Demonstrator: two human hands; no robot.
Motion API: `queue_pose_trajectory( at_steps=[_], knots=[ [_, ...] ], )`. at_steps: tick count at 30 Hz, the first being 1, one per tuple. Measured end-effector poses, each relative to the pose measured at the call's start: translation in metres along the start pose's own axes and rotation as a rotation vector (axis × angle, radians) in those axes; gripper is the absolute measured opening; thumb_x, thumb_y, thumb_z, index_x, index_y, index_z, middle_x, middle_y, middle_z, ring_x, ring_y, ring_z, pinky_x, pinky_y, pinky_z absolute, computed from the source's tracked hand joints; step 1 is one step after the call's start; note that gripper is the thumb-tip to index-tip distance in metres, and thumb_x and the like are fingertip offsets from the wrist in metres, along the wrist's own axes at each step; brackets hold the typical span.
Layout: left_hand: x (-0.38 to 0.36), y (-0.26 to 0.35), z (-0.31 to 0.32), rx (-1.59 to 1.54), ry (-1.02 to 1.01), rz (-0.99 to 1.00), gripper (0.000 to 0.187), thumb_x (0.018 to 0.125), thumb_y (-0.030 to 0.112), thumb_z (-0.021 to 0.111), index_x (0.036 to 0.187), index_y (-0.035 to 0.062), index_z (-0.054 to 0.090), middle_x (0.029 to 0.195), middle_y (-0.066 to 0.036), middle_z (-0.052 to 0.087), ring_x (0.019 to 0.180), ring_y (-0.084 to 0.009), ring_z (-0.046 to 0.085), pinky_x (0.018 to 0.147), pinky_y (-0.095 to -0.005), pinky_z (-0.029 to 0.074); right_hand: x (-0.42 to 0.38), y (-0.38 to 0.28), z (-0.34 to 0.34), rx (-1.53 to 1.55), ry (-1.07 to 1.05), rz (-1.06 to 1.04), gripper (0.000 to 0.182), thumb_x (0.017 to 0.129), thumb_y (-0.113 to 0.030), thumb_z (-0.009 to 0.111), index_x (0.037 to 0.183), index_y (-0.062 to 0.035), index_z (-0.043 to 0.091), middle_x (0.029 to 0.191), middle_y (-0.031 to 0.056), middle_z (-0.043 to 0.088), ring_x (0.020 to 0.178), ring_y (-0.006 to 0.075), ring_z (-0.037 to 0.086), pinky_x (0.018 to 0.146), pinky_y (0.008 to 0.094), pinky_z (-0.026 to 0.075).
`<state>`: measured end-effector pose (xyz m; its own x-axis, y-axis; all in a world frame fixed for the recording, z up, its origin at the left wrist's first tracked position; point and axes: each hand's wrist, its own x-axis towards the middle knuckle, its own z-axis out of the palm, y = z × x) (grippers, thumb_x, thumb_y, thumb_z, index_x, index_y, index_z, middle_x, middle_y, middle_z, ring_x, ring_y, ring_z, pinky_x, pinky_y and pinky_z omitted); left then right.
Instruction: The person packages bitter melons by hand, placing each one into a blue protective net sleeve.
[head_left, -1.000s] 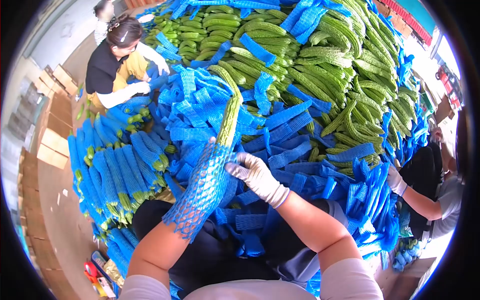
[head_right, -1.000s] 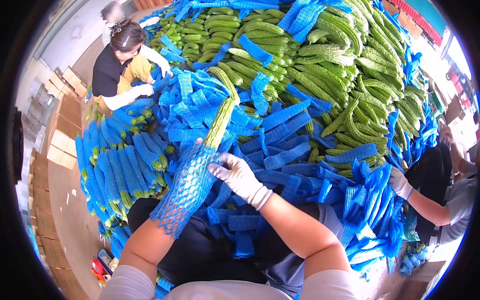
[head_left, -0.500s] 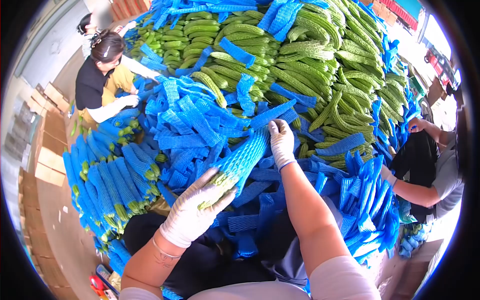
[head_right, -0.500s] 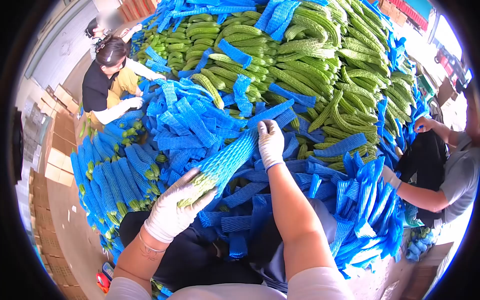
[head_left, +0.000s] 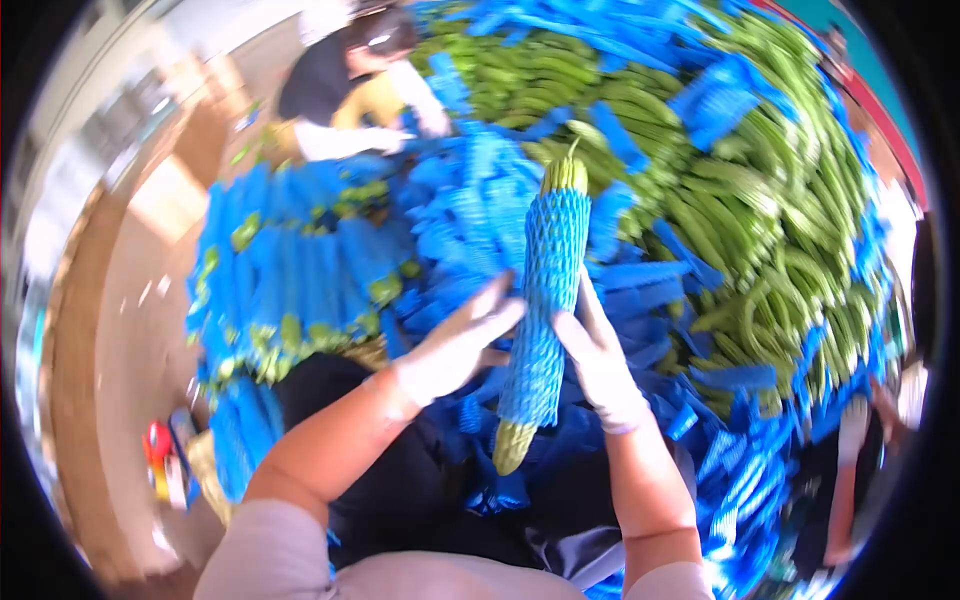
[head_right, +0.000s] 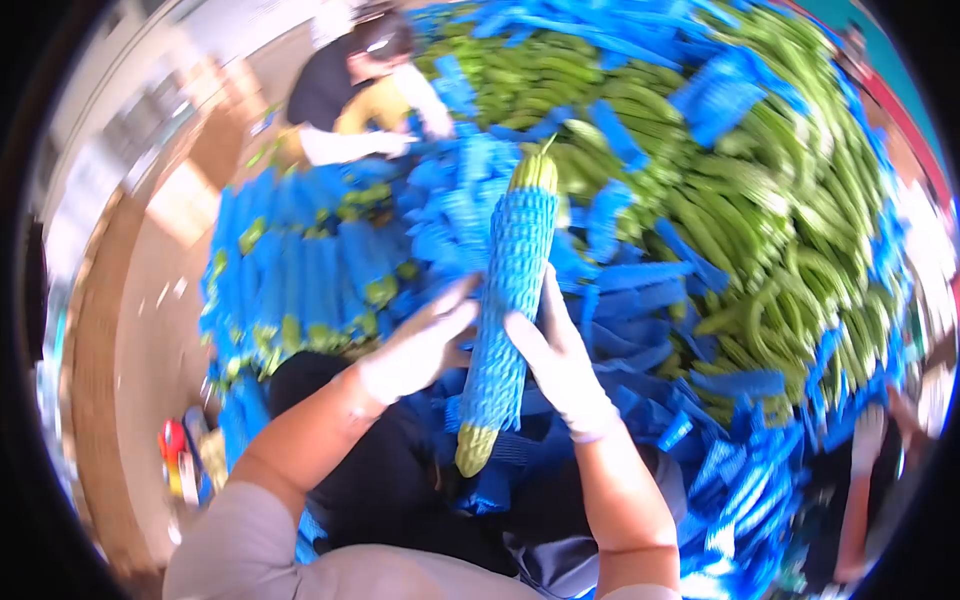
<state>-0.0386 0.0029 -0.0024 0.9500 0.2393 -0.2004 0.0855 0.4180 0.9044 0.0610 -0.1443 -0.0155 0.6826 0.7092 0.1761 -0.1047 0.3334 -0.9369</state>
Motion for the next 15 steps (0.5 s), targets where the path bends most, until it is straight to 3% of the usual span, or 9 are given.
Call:
queue_pose_trajectory(
  at_steps=[1, 2, 3, 4, 6, 9, 10, 12, 15],
  knots=[
    [-0.009, 0.004, 0.001, -0.178, -0.085, -0.033, 0.040, 0.097, 0.029, 0.050, 0.130, 0.0071, 0.048, 0.116, -0.011, 0.059, 0.104, -0.0228, 0.060, 0.091, -0.0409, 0.050, -0.007, -0.003, 0.009, -0.043, -0.106, -0.030, 0.066, 0.092, -0.031, 0.061, 0.142, 0.0012, 0.033, 0.121, 0.0103, 0.055, 0.098, 0.0147, 0.057, 0.083, 0.0289, 0.047],
    [-0.016, 0.008, 0.000, -0.354, -0.177, -0.053, 0.039, 0.096, 0.028, 0.051, 0.130, 0.0078, 0.047, 0.116, -0.011, 0.059, 0.105, -0.0238, 0.060, 0.092, -0.0417, 0.049, -0.014, -0.013, 0.011, 0.016, -0.247, 0.077, 0.068, 0.093, -0.033, 0.059, 0.143, 0.0019, 0.031, 0.125, 0.0121, 0.054, 0.103, 0.0167, 0.056, 0.086, 0.0304, 0.046],
    [-0.012, 0.008, -0.006, -0.356, -0.192, 0.029, 0.039, 0.095, 0.029, 0.053, 0.129, 0.0081, 0.048, 0.116, -0.011, 0.059, 0.105, -0.0243, 0.060, 0.091, -0.0419, 0.049, -0.015, -0.021, 0.022, -0.030, -0.265, -0.071, 0.071, 0.091, -0.042, 0.059, 0.140, 0.0039, 0.034, 0.128, 0.0144, 0.053, 0.109, 0.0211, 0.055, 0.090, 0.0328, 0.045],
    [-0.012, 0.009, -0.017, -0.350, -0.218, 0.103, 0.040, 0.094, 0.030, 0.055, 0.127, 0.0084, 0.049, 0.116, -0.010, 0.060, 0.105, -0.0248, 0.060, 0.091, -0.0422, 0.050, -0.014, -0.019, 0.023, -0.096, -0.236, -0.117, 0.076, 0.089, -0.051, 0.057, 0.137, 0.0050, 0.038, 0.128, 0.0155, 0.053, 0.109, 0.0230, 0.056, 0.091, 0.0340, 0.045],
    [-0.036, 0.033, -0.021, -0.523, -0.092, 0.008, 0.048, 0.088, 0.043, 0.062, 0.120, 0.0088, 0.052, 0.110, -0.010, 0.061, 0.101, -0.0244, 0.061, 0.086, -0.0424, 0.051, -0.011, -0.017, 0.021, -0.217, -0.079, -0.209, 0.078, 0.089, -0.059, 0.050, 0.134, 0.0040, 0.043, 0.129, 0.0180, 0.052, 0.112, 0.0282, 0.056, 0.092, 0.0392, 0.046],
    [-0.071, 0.063, -0.053, -0.602, -0.050, 0.204, 0.058, 0.086, 0.052, 0.059, 0.118, 0.0045, 0.053, 0.103, -0.010, 0.061, 0.092, -0.0212, 0.061, 0.076, -0.0375, 0.053, -0.003, -0.014, 0.002, -0.223, -0.032, -0.125, 0.066, 0.092, -0.051, 0.050, 0.130, 0.0025, 0.047, 0.125, 0.0170, 0.055, 0.107, 0.0278, 0.059, 0.090, 0.0394, 0.048],
    [-0.087, 0.074, -0.069, -0.587, -0.004, 0.310, 0.063, 0.086, 0.053, 0.060, 0.117, 0.0001, 0.052, 0.100, -0.011, 0.061, 0.086, -0.0203, 0.061, 0.071, -0.0325, 0.054, -0.002, -0.012, -0.006, -0.264, -0.018, -0.088, 0.062, 0.093, -0.049, 0.050, 0.129, 0.0017, 0.049, 0.122, 0.0162, 0.057, 0.105, 0.0268, 0.060, 0.089, 0.0383, 0.048],
    [-0.123, 0.086, -0.126, -0.547, 0.143, 0.366, 0.065, 0.086, 0.052, 0.060, 0.120, -0.0029, 0.051, 0.103, -0.013, 0.061, 0.082, -0.0214, 0.063, 0.065, -0.0323, 0.055, 0.002, -0.007, -0.017, -0.391, 0.028, -0.047, 0.057, 0.094, -0.046, 0.050, 0.128, -0.0004, 0.052, 0.117, 0.0148, 0.060, 0.101, 0.0245, 0.062, 0.088, 0.0364, 0.048],
    [-0.203, 0.092, -0.192, -0.320, 0.567, 0.318, 0.061, 0.085, 0.048, 0.062, 0.116, -0.0041, 0.054, 0.097, -0.015, 0.063, 0.079, -0.0237, 0.064, 0.069, -0.0339, 0.055, 0.006, 0.001, -0.028, -0.484, 0.043, -0.018, 0.052, 0.095, -0.043, 0.050, 0.127, -0.0013, 0.053, 0.115, 0.0145, 0.061, 0.099, 0.0233, 0.062, 0.089, 0.0362, 0.047]
  ],
)
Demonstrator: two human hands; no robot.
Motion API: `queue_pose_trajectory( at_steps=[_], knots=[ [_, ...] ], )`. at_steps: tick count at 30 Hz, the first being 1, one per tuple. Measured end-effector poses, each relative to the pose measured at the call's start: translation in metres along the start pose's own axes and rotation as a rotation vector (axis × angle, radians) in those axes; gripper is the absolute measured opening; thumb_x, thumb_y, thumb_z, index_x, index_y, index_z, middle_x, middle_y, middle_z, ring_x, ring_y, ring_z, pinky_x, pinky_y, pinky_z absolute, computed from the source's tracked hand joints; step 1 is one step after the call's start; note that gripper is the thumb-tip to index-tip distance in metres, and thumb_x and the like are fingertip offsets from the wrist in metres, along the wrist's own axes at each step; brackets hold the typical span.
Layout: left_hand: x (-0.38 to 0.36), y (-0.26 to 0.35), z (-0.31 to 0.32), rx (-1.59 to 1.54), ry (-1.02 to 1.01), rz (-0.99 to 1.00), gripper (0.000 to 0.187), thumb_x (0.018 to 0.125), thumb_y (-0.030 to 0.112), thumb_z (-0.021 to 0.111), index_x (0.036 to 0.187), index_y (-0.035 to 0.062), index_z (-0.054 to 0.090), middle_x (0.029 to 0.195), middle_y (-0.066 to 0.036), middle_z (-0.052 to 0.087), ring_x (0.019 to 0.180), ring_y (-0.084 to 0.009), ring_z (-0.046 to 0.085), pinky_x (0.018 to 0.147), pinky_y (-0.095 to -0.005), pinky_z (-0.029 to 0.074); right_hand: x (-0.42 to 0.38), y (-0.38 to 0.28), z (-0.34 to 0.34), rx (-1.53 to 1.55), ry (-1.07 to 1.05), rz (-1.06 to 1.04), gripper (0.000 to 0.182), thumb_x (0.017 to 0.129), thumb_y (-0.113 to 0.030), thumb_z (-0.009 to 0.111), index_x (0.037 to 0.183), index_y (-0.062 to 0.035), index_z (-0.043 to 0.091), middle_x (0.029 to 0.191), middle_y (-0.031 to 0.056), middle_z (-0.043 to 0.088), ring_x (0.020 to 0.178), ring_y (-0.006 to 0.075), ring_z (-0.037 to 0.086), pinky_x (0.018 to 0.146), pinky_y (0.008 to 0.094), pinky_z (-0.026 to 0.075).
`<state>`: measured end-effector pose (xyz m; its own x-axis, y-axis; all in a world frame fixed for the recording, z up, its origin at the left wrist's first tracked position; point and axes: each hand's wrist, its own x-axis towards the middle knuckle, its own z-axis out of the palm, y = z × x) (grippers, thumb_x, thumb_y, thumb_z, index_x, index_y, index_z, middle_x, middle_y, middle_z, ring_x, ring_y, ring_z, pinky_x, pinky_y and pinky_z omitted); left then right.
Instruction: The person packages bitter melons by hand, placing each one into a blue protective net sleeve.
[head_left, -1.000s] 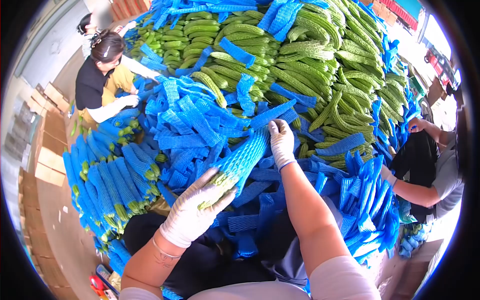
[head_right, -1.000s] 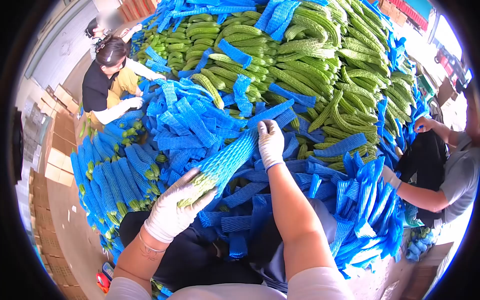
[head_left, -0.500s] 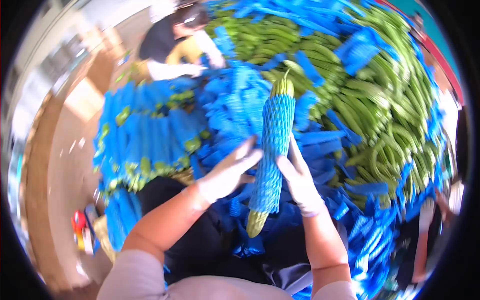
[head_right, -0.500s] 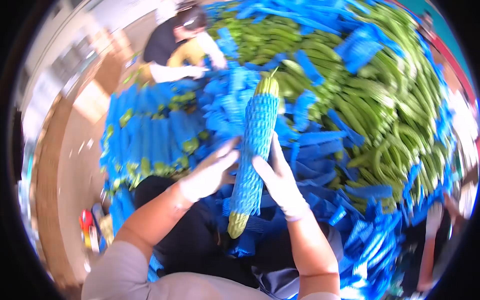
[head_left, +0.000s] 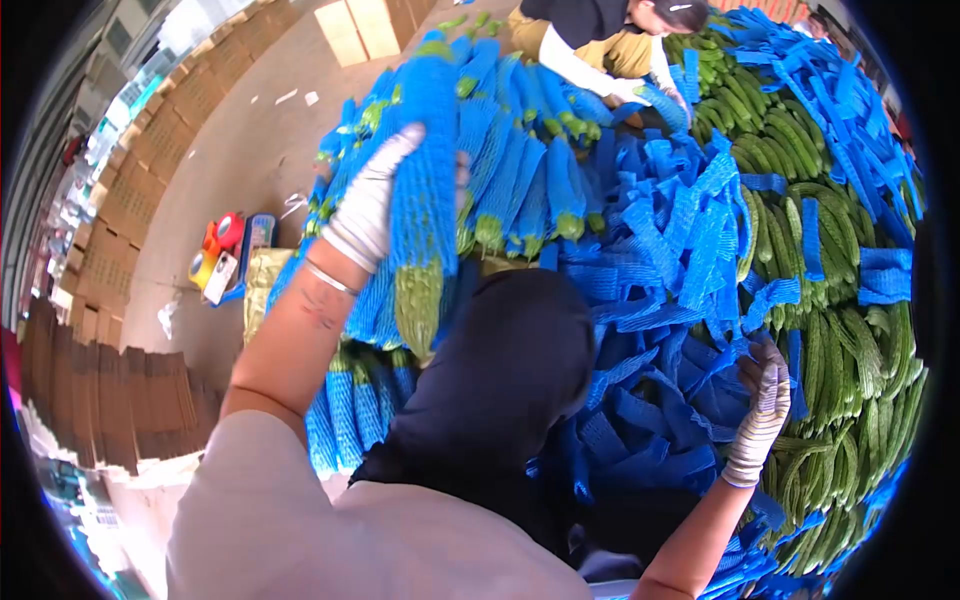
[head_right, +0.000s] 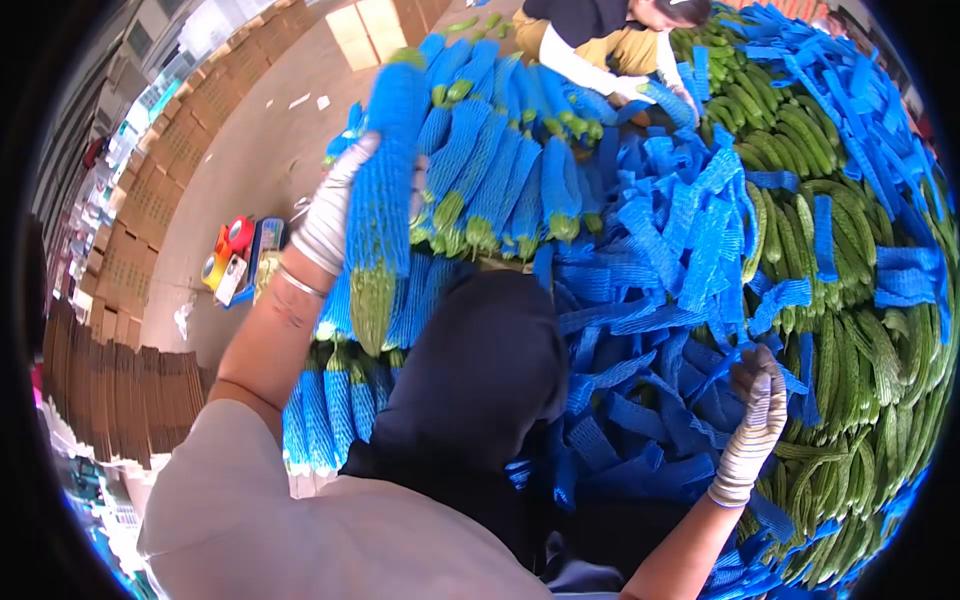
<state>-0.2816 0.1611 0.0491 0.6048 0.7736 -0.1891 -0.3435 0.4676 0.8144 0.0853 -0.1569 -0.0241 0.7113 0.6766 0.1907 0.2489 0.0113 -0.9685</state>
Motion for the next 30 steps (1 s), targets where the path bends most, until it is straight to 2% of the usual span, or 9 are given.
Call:
queue_pose_trajectory(
  at_steps=[1, 3, 8, 10, 13, 17, 20, 24, 30],
  knots=[
    [-0.013, 0.009, -0.027, 0.067, 0.149, 0.022, 0.050, 0.084, 0.045, 0.065, 0.106, 0.0002, 0.060, 0.090, -0.013, 0.066, 0.077, -0.0243, 0.064, 0.071, -0.0372, 0.054, 0.001, 0.001, 0.000, -0.019, -0.010, 0.019, 0.052, 0.095, -0.042, 0.050, 0.127, -0.0013, 0.053, 0.115, 0.0146, 0.061, 0.099, 0.0234, 0.062, 0.089, 0.0365, 0.047],
    [-0.042, 0.015, -0.094, 0.161, 0.381, 0.003, 0.043, 0.079, 0.035, 0.073, 0.106, 0.0055, 0.058, 0.090, -0.011, 0.065, 0.077, -0.0230, 0.063, 0.071, -0.0362, 0.053, 0.003, 0.010, -0.001, -0.037, -0.044, 0.071, 0.053, 0.095, -0.043, 0.051, 0.127, -0.0010, 0.054, 0.114, 0.0149, 0.062, 0.099, 0.0228, 0.062, 0.090, 0.0364, 0.048],
    [-0.153, -0.042, -0.230, 0.442, 0.897, -0.002, 0.053, 0.077, 0.020, 0.073, 0.121, 0.0001, 0.050, 0.098, -0.009, 0.065, 0.079, -0.0215, 0.063, 0.070, -0.0339, 0.053, 0.005, 0.043, 0.003, -0.194, -0.079, 0.115, 0.042, 0.097, -0.033, 0.050, 0.125, -0.0012, 0.055, 0.108, 0.0122, 0.064, 0.095, 0.0172, 0.061, 0.087, 0.0322, 0.048],
    [-0.211, -0.083, -0.278, 0.615, 1.056, -0.023, 0.059, 0.074, 0.014, 0.075, 0.125, -0.0018, 0.048, 0.107, -0.013, 0.063, 0.092, -0.0228, 0.061, 0.083, -0.0350, 0.048, 0.010, 0.065, -0.005, -0.238, -0.100, 0.133, 0.036, 0.098, -0.025, 0.052, 0.123, -0.0007, 0.056, 0.106, 0.0102, 0.064, 0.094, 0.0157, 0.062, 0.087, 0.0293, 0.048],
    [-0.309, -0.146, -0.340, 0.984, 1.273, -0.156, 0.080, 0.069, 0.022, 0.080, 0.134, -0.0013, 0.038, 0.120, -0.015, 0.057, 0.107, -0.0253, 0.056, 0.097, -0.0347, 0.041, 0.011, 0.089, -0.008, -0.305, -0.077, 0.171, 0.032, 0.097, -0.023, 0.054, 0.119, -0.0009, 0.060, 0.099, 0.0068, 0.065, 0.086, 0.0120, 0.060, 0.081, 0.0271, 0.050],
    [-0.375, -0.161, -0.342, 1.096, 1.412, -0.338, 0.085, 0.064, 0.020, 0.081, 0.135, 0.0032, 0.038, 0.119, -0.016, 0.057, 0.106, -0.0264, 0.056, 0.096, -0.0355, 0.042, 0.015, 0.124, -0.026, -0.414, -0.143, 0.222, 0.030, 0.097, -0.021, 0.053, 0.120, -0.0026, 0.060, 0.099, 0.0053, 0.065, 0.087, 0.0109, 0.059, 0.080, 0.0265, 0.049],
    [-0.412, -0.171, -0.386, 1.033, 1.448, -0.253, 0.079, 0.068, 0.012, 0.078, 0.135, 0.0051, 0.038, 0.118, -0.013, 0.057, 0.104, -0.0253, 0.055, 0.096, -0.0364, 0.042, 0.015, 0.159, -0.044, -0.505, -0.173, 0.240, 0.030, 0.096, -0.021, 0.055, 0.119, -0.0017, 0.061, 0.098, 0.0048, 0.065, 0.085, 0.0105, 0.058, 0.078, 0.0243, 0.048],
    [-0.418, -0.158, -0.404, 1.087, 1.500, -0.401, 0.079, 0.067, 0.011, 0.079, 0.136, 0.0054, 0.040, 0.119, -0.014, 0.060, 0.106, -0.0253, 0.057, 0.097, -0.0355, 0.041, 0.004, 0.156, -0.049, -0.637, -0.184, 0.383, 0.034, 0.094, -0.024, 0.058, 0.118, 0.0008, 0.060, 0.099, 0.0060, 0.066, 0.084, 0.0119, 0.058, 0.077, 0.0246, 0.048],
    [-0.418, -0.163, -0.447, 1.124, 1.511, -0.607, 0.084, 0.064, 0.020, 0.080, 0.138, 0.0102, 0.042, 0.122, -0.017, 0.060, 0.110, -0.0301, 0.059, 0.097, -0.0370, 0.043, -0.005, 0.155, -0.064, -0.644, -0.138, 0.339, 0.037, 0.093, -0.026, 0.058, 0.117, 0.0014, 0.059, 0.098, 0.0081, 0.067, 0.085, 0.0144, 0.060, 0.080, 0.0284, 0.049]
  ],
)
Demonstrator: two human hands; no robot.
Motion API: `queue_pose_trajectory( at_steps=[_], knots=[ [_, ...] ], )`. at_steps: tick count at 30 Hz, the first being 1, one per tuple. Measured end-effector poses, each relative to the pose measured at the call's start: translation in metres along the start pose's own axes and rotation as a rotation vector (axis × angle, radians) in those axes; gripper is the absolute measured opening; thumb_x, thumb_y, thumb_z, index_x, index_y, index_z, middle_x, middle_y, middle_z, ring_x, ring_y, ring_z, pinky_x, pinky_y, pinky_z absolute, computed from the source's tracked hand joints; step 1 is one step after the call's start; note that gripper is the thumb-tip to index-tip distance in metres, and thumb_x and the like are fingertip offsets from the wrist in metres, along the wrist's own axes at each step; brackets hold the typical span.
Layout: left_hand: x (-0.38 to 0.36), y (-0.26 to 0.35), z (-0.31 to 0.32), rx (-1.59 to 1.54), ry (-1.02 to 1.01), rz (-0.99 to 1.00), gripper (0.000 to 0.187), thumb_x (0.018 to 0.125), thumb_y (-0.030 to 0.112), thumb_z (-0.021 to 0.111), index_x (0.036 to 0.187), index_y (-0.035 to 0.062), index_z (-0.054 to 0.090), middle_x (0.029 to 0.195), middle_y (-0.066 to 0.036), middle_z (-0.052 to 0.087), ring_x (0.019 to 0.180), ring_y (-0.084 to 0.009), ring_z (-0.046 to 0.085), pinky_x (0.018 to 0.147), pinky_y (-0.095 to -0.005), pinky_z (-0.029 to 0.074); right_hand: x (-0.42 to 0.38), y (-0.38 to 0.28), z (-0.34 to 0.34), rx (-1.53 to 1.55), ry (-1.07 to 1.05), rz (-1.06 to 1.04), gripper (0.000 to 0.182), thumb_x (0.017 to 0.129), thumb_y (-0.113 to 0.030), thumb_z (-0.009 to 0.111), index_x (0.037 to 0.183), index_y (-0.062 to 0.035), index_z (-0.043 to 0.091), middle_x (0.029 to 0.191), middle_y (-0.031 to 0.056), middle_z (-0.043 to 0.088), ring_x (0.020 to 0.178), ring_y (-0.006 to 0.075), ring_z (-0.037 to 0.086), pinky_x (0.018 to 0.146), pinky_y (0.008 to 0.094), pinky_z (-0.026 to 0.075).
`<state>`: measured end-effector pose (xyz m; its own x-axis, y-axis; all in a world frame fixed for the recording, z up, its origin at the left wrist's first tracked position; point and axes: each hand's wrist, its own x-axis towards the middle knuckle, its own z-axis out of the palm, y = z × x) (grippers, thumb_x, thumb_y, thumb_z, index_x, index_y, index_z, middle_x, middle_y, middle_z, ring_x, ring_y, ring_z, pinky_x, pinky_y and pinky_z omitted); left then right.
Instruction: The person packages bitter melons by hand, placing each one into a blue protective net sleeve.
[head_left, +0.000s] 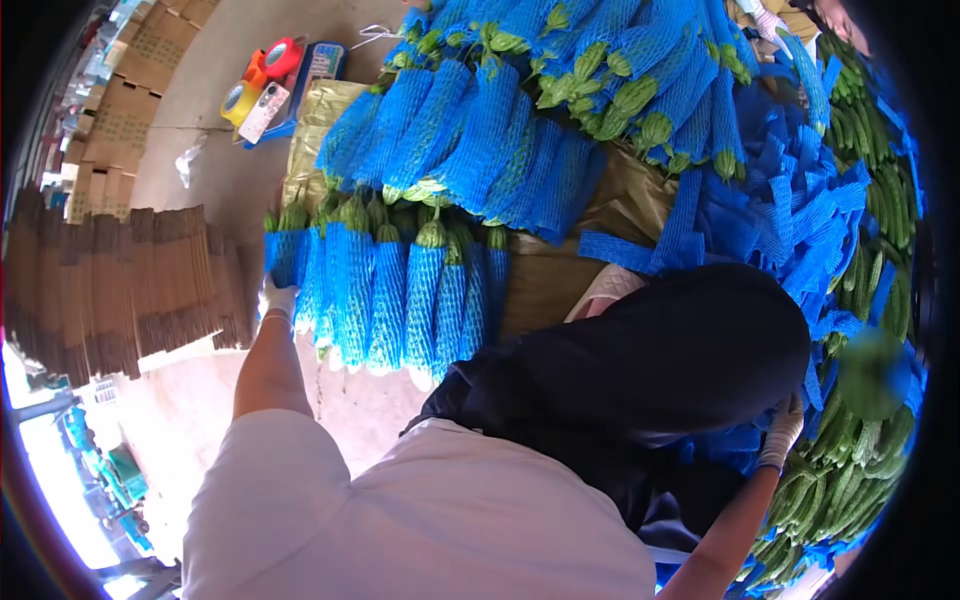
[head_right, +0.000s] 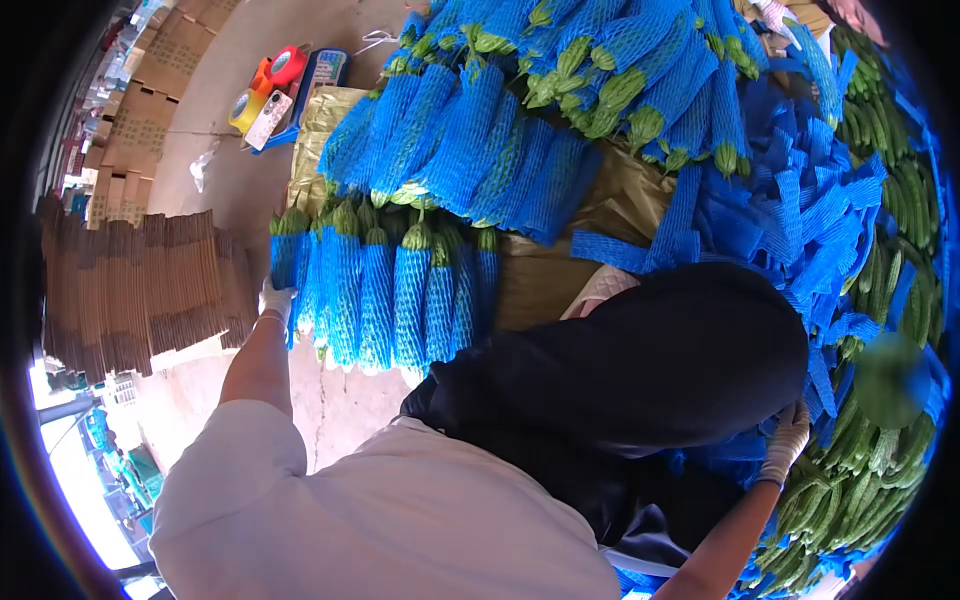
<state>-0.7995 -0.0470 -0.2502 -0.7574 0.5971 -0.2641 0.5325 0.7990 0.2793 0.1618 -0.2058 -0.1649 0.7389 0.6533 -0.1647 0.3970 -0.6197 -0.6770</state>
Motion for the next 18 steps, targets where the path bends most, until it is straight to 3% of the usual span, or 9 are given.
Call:
queue_pose_trajectory(
  at_steps=[2, 5, 8, 9, 10, 11, 13, 15, 18],
  knots=[
    [0.010, -0.001, 0.020, 0.349, -0.052, -0.166, 0.078, 0.069, 0.021, 0.075, 0.138, 0.0098, 0.041, 0.123, -0.018, 0.059, 0.111, -0.0326, 0.058, 0.097, -0.0382, 0.044, -0.009, -0.001, -0.004, -0.031, -0.024, 0.006, 0.036, 0.093, -0.026, 0.058, 0.117, 0.0016, 0.059, 0.098, 0.0081, 0.067, 0.085, 0.0146, 0.061, 0.080, 0.0285, 0.049],
    [0.040, -0.024, 0.051, 0.241, -0.409, 0.125, 0.057, 0.076, 0.017, 0.064, 0.132, 0.0115, 0.050, 0.121, -0.020, 0.060, 0.111, -0.0355, 0.058, 0.092, -0.0396, 0.046, -0.021, -0.003, -0.008, 0.000, -0.078, 0.034, 0.033, 0.093, -0.024, 0.058, 0.115, 0.0018, 0.060, 0.099, 0.0073, 0.067, 0.084, 0.0159, 0.061, 0.078, 0.0288, 0.050],
    [0.042, 0.005, 0.053, 0.115, -0.330, 0.130, 0.048, 0.079, 0.017, 0.061, 0.126, 0.0107, 0.055, 0.117, -0.019, 0.062, 0.106, -0.0345, 0.060, 0.088, -0.0394, 0.047, -0.030, -0.011, -0.005, -0.064, -0.183, 0.035, 0.029, 0.091, -0.019, 0.058, 0.113, 0.0000, 0.062, 0.098, 0.0079, 0.068, 0.090, 0.0174, 0.063, 0.079, 0.0297, 0.050],
    [0.061, 0.006, 0.060, 0.126, -0.205, 0.267, 0.045, 0.081, 0.020, 0.059, 0.124, 0.0081, 0.055, 0.112, -0.018, 0.063, 0.101, -0.0301, 0.061, 0.085, -0.0384, 0.047, -0.041, -0.027, 0.001, -0.221, -0.171, -0.048, 0.029, 0.090, -0.019, 0.058, 0.113, -0.0005, 0.062, 0.100, 0.0102, 0.068, 0.092, 0.0189, 0.064, 0.081, 0.0304, 0.049],
    [0.062, 0.034, 0.053, -0.190, -0.273, 0.186, 0.040, 0.083, 0.019, 0.059, 0.121, 0.0063, 0.057, 0.113, -0.015, 0.064, 0.102, -0.0240, 0.060, 0.087, -0.0349, 0.046, -0.059, -0.053, 0.009, -0.392, -0.146, -0.113, 0.030, 0.089, -0.019, 0.059, 0.113, -0.0010, 0.062, 0.102, 0.0125, 0.068, 0.093, 0.0204, 0.064, 0.083, 0.0310, 0.048],
    [0.065, 0.061, 0.059, -0.349, -0.079, 0.283, 0.038, 0.087, 0.018, 0.056, 0.124, 0.0075, 0.056, 0.117, -0.010, 0.063, 0.104, -0.0209, 0.058, 0.090, -0.0313, 0.044, -0.068, -0.065, 0.016, -0.388, -0.197, -0.116, 0.031, 0.088, -0.019, 0.059, 0.113, -0.0008, 0.062, 0.105, 0.0154, 0.067, 0.096, 0.0227, 0.064, 0.086, 0.0314, 0.047],
    [0.037, 0.155, 0.029, -0.398, -0.044, 0.399, 0.044, 0.090, 0.015, 0.054, 0.133, 0.0059, 0.049, 0.128, -0.010, 0.056, 0.113, -0.0216, 0.054, 0.098, -0.0308, 0.040, -0.066, -0.052, 0.027, -0.509, -0.324, -0.131, 0.038, 0.086, -0.029, 0.058, 0.115, -0.0043, 0.062, 0.108, 0.0186, 0.065, 0.104, 0.0328, 0.061, 0.090, 0.0373, 0.046],
    [0.023, 0.238, 0.023, -0.661, 0.118, 0.810, 0.043, 0.093, 0.018, 0.053, 0.132, 0.0006, 0.048, 0.132, -0.013, 0.053, 0.119, -0.0220, 0.050, 0.103, -0.0301, 0.036, -0.080, -0.089, 0.036, -0.531, -0.451, -0.166, 0.045, 0.082, -0.030, 0.059, 0.119, -0.0056, 0.059, 0.111, 0.0201, 0.063, 0.106, 0.0361, 0.058, 0.090, 0.0412, 0.045],
    [-0.142, 0.379, -0.032, -0.835, 0.037, 1.253, 0.038, 0.095, 0.014, 0.050, 0.130, -0.0006, 0.049, 0.128, -0.014, 0.054, 0.118, -0.0207, 0.051, 0.102, -0.0310, 0.038, -0.083, -0.090, 0.051, -0.515, -0.535, -0.143, 0.052, 0.081, -0.033, 0.060, 0.126, -0.0078, 0.055, 0.116, 0.0231, 0.060, 0.109, 0.0376, 0.056, 0.093, 0.0413, 0.044]
  ],
)
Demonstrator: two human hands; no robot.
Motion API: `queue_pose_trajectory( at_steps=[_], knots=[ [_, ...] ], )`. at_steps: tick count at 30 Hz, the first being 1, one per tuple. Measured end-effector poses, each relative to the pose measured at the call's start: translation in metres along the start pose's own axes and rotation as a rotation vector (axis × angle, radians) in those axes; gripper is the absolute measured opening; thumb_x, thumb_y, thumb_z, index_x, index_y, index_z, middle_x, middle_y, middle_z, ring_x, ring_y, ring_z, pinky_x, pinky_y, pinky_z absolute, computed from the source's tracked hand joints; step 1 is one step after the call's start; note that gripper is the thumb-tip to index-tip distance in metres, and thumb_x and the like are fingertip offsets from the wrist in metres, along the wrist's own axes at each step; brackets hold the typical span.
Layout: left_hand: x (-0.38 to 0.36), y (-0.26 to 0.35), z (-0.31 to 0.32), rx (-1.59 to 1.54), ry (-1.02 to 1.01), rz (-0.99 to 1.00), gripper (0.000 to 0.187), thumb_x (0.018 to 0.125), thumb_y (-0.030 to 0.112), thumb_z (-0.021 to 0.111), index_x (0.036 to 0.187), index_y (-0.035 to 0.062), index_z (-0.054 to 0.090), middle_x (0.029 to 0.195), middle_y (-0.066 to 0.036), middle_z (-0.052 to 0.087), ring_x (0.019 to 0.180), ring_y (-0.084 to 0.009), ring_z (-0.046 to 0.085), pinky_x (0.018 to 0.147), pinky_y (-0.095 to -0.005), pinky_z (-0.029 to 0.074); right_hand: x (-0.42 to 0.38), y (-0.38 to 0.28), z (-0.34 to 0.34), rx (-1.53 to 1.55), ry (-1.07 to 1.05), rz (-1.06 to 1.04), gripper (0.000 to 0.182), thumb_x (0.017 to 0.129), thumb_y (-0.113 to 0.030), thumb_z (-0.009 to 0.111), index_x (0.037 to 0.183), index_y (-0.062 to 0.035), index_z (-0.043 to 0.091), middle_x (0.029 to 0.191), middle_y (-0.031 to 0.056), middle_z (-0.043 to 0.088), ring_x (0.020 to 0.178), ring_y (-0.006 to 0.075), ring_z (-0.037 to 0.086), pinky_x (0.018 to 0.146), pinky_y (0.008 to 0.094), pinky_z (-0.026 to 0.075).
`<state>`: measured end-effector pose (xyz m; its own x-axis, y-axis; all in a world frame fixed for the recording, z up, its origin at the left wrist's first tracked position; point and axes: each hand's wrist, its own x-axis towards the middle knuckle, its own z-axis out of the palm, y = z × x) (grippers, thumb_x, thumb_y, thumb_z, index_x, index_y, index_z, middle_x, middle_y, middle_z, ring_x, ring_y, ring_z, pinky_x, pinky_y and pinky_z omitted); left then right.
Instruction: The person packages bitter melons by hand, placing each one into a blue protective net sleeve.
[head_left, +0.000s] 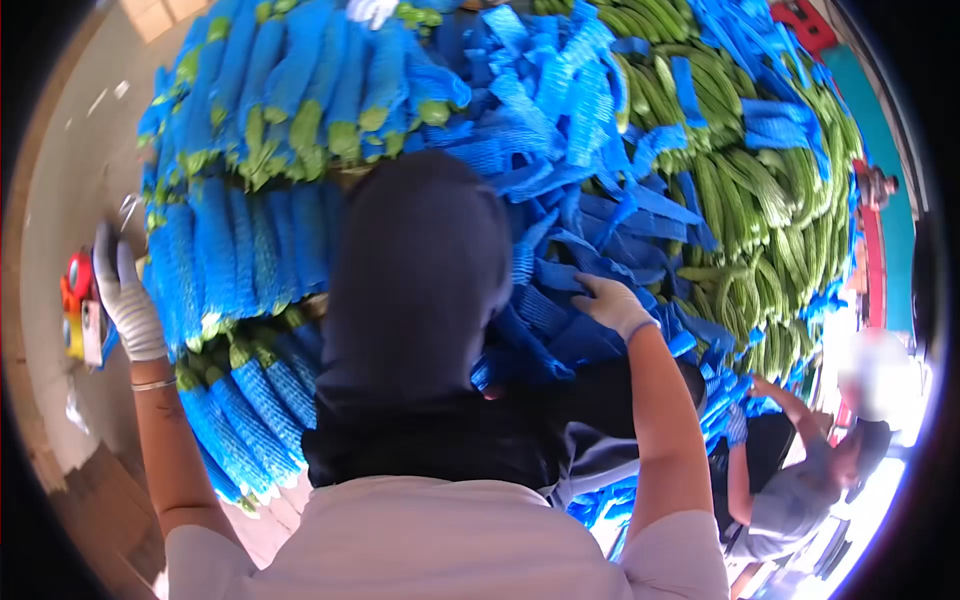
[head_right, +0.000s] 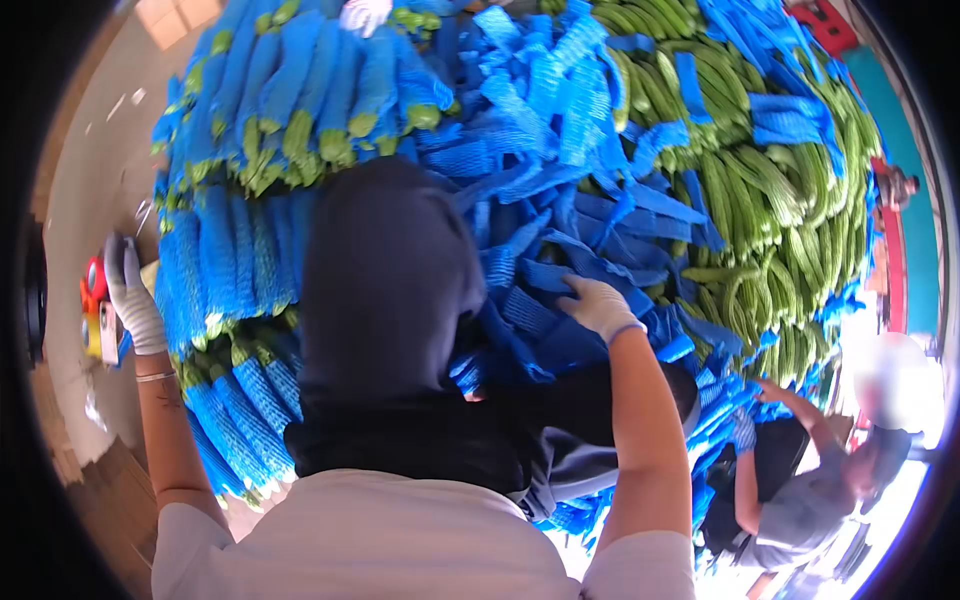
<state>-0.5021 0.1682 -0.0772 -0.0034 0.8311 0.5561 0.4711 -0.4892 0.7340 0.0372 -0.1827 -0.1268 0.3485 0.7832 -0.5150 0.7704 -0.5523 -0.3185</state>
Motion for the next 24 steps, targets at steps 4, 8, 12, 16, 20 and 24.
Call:
queue_pose_trajectory(
  at_steps=[4, 8, 12, 16, 20, 24],
  knots=[
    [0.023, 0.192, 0.115, -0.656, -0.483, 0.100, 0.038, 0.095, 0.013, 0.048, 0.130, -0.0031, 0.047, 0.124, -0.016, 0.057, 0.115, -0.0247, 0.055, 0.099, -0.0355, 0.043, 0.015, -0.008, 0.017, -0.071, -0.029, 0.027, 0.051, 0.081, -0.035, 0.060, 0.125, -0.0096, 0.055, 0.118, 0.0226, 0.059, 0.110, 0.0368, 0.056, 0.094, 0.0414, 0.044],
    [-0.010, 0.315, 0.211, -0.815, -0.975, 0.388, 0.029, 0.096, 0.010, 0.047, 0.120, -0.0025, 0.057, 0.109, -0.010, 0.064, 0.095, -0.0171, 0.062, 0.088, -0.0291, 0.048, 0.048, -0.034, 0.017, -0.057, 0.012, 0.177, 0.054, 0.081, -0.041, 0.060, 0.124, -0.0094, 0.055, 0.124, 0.0193, 0.055, 0.114, 0.0356, 0.055, 0.094, 0.0426, 0.046],
    [-0.057, 0.345, 0.288, -0.937, -1.183, 0.297, 0.024, 0.092, 0.009, 0.057, 0.114, 0.0011, 0.061, 0.102, -0.005, 0.066, 0.095, -0.0111, 0.060, 0.083, -0.0248, 0.048, 0.083, -0.034, 0.065, -0.122, 0.172, 0.460, 0.044, 0.085, -0.041, 0.058, 0.114, -0.0096, 0.064, 0.121, 0.0125, 0.061, 0.110, 0.0289, 0.060, 0.093, 0.0389, 0.047],
    [-0.080, 0.304, 0.338, -0.567, -1.191, 0.251, 0.024, 0.091, 0.012, 0.060, 0.112, 0.0004, 0.061, 0.097, -0.008, 0.067, 0.089, -0.0148, 0.063, 0.078, -0.0274, 0.050, 0.089, 0.005, 0.046, -0.019, 0.190, 0.403, 0.026, 0.086, -0.023, 0.053, 0.100, -0.0095, 0.070, 0.105, 0.0150, 0.067, 0.096, 0.0298, 0.066, 0.082, 0.0386, 0.052],
    [-0.084, 0.324, 0.348, -0.348, -1.188, 0.449, 0.026, 0.085, 0.017, 0.066, 0.105, 0.0017, 0.060, 0.088, -0.015, 0.065, 0.074, -0.0236, 0.063, 0.069, -0.0323, 0.050, 0.052, 0.011, -0.051, 0.842, 0.433, 0.133, 0.021, 0.084, -0.023, 0.066, 0.091, -0.0024, 0.067, 0.072, 0.0084, 0.065, 0.062, 0.0153, 0.060, 0.061, 0.0311, 0.049],
    [-0.094, 0.330, 0.363, -0.290, -1.362, 0.291, 0.026, 0.088, 0.021, 0.066, 0.104, 0.0032, 0.057, 0.088, -0.008, 0.064, 0.078, -0.0150, 0.063, 0.066, -0.0294, 0.050, -0.012, -0.036, -0.111, 1.117, 0.682, -0.051, 0.016, 0.091, -0.012, 0.061, 0.098, 0.0018, 0.064, 0.081, 0.0004, 0.063, 0.075, 0.0073, 0.054, 0.070, 0.0234, 0.045]
  ],
)
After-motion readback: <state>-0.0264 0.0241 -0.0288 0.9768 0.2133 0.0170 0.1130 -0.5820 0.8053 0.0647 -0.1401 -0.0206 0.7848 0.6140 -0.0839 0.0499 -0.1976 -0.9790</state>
